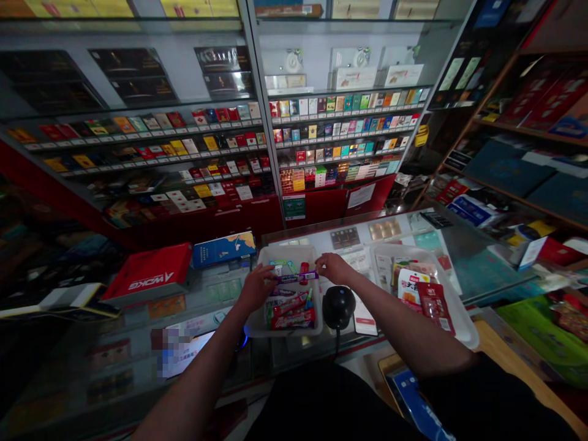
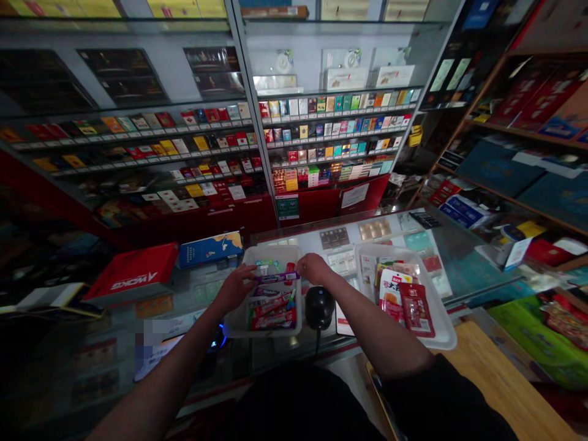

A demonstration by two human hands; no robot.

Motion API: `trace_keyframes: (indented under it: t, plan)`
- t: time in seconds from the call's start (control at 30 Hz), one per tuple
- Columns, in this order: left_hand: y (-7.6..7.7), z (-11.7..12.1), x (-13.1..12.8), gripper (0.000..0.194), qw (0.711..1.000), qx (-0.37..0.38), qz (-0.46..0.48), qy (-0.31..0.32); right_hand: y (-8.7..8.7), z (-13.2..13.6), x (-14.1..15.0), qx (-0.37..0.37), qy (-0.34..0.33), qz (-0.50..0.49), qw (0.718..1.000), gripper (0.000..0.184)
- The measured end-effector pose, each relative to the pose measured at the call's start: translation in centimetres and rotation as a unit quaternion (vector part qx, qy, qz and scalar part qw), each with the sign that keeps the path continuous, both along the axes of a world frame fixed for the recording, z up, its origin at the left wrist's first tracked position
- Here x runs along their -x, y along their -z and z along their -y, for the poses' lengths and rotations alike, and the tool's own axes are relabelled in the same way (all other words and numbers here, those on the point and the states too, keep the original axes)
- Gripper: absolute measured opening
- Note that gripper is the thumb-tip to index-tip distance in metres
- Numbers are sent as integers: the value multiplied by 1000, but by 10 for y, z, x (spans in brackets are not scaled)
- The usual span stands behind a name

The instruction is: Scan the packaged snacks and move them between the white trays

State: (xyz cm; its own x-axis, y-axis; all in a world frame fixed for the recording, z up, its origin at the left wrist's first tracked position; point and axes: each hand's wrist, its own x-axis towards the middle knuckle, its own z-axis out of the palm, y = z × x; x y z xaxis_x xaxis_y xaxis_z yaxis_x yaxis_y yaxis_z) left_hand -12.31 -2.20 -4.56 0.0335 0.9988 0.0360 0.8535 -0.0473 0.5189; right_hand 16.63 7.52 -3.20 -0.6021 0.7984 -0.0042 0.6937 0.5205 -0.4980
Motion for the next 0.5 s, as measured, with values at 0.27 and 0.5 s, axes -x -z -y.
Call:
trace_keyframes:
  t: [0.27,0.5]
  plan:
    - [-4,-18,-39,20,999,-18,24,22,-2,-3,-48,8,38,-47,998,14]
    - [7,-35,-70,19,999,-32,14,18,8,-1,-79,10,67,-44,997,17]
